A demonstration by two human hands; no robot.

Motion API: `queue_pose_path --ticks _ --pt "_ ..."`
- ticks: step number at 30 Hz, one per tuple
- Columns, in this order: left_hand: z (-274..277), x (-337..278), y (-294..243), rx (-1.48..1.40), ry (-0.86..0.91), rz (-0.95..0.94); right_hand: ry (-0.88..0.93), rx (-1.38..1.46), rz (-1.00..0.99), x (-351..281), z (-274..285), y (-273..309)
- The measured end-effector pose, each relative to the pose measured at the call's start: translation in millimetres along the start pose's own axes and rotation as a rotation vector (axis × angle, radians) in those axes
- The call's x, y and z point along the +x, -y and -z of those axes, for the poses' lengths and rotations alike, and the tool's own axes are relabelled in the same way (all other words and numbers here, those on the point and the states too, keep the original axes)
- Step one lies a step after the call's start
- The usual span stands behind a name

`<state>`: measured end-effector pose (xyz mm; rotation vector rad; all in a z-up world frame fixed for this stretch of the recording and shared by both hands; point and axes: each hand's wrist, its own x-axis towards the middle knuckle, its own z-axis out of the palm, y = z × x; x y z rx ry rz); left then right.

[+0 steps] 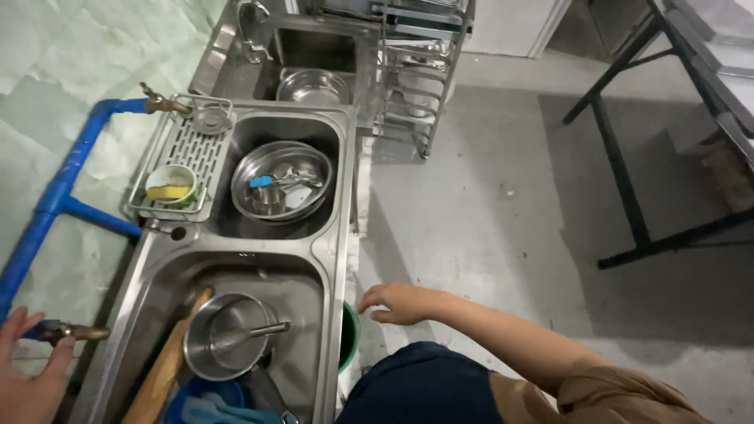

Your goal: Wiping down a work table and organizing ingredients and tools in a bakery kitchen.

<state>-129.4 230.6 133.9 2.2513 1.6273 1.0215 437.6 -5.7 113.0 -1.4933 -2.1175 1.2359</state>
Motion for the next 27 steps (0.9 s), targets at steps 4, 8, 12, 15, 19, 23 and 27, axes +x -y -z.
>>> queue_pose_path --ticks 4,8,12,15,19,23,27 --pt "28 8 -70 -0.080 -0.011 -0.069 0.033 -0.019 0.037 15 1 1" --pt "32 10 -89 0.059 0.107 -0.074 0.023 -0.023 0.110 31 5 7" --pt "29 23 -104 -0.313 0.236 0.120 -0.005 -0.009 0.141 40 17 20" --pt "44 27 -153 -0.259 0.149 -0.029 0.026 0.038 0.099 48 24 25" --pt "38 21 -123 0.143 -0.097 -0.172 0.061 0.042 0.125 65 27 29" --pt "24 12 -84 0.298 -0.117 0.083 0.085 0.031 0.219 94 23 19" --pt "31 23 -80 0.276 -0.022 0.089 0.144 0.053 0.282 122 39 30"
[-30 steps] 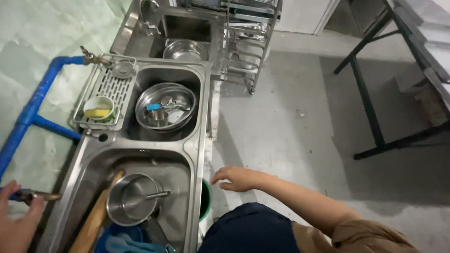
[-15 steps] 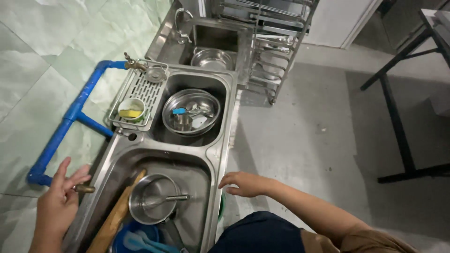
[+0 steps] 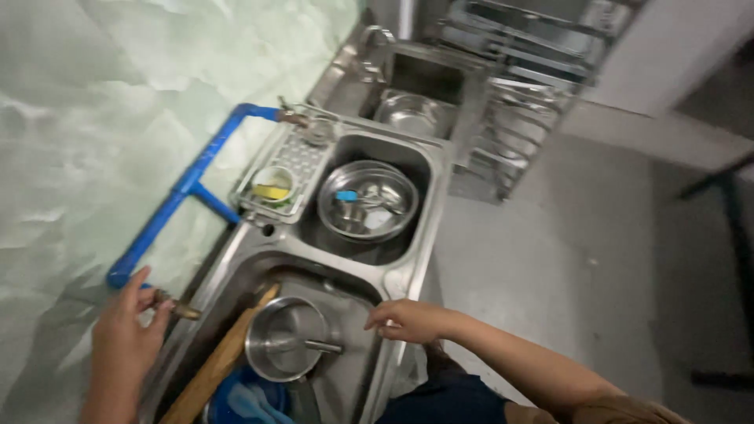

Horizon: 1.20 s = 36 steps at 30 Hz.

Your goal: Wiping down a work table and organizing ingredients and tools in a bakery kitchen.

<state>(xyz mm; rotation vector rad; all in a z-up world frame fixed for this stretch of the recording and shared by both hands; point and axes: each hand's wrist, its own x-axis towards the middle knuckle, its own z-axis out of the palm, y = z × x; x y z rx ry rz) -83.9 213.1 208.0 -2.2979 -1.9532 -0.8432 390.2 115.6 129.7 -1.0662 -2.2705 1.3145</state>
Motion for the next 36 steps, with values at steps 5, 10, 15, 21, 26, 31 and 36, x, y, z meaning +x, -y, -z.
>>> queue_pose_path --ticks 5,10,15,21,26,31,36 --pt "16 -5 -42 -0.107 0.001 0.140 0.168 0.108 0.056 43 22 -17" --pt "-13 15 -62 0.170 -0.096 0.365 0.372 0.159 0.149 111 58 -44" --pt "-43 15 -25 0.055 -0.209 0.631 0.431 0.244 0.263 162 71 -59" --pt "-63 -12 -9 -0.926 -0.511 1.210 0.617 0.211 0.248 210 70 -61" --pt "-32 -14 -97 -0.114 -0.478 0.827 0.641 0.273 0.333 235 51 -66" --pt "-3 8 -131 0.334 -0.246 0.662 0.661 0.333 0.394 251 31 -65" --pt "-61 11 -67 0.253 -0.219 0.871 0.733 0.188 0.293 271 18 -56"
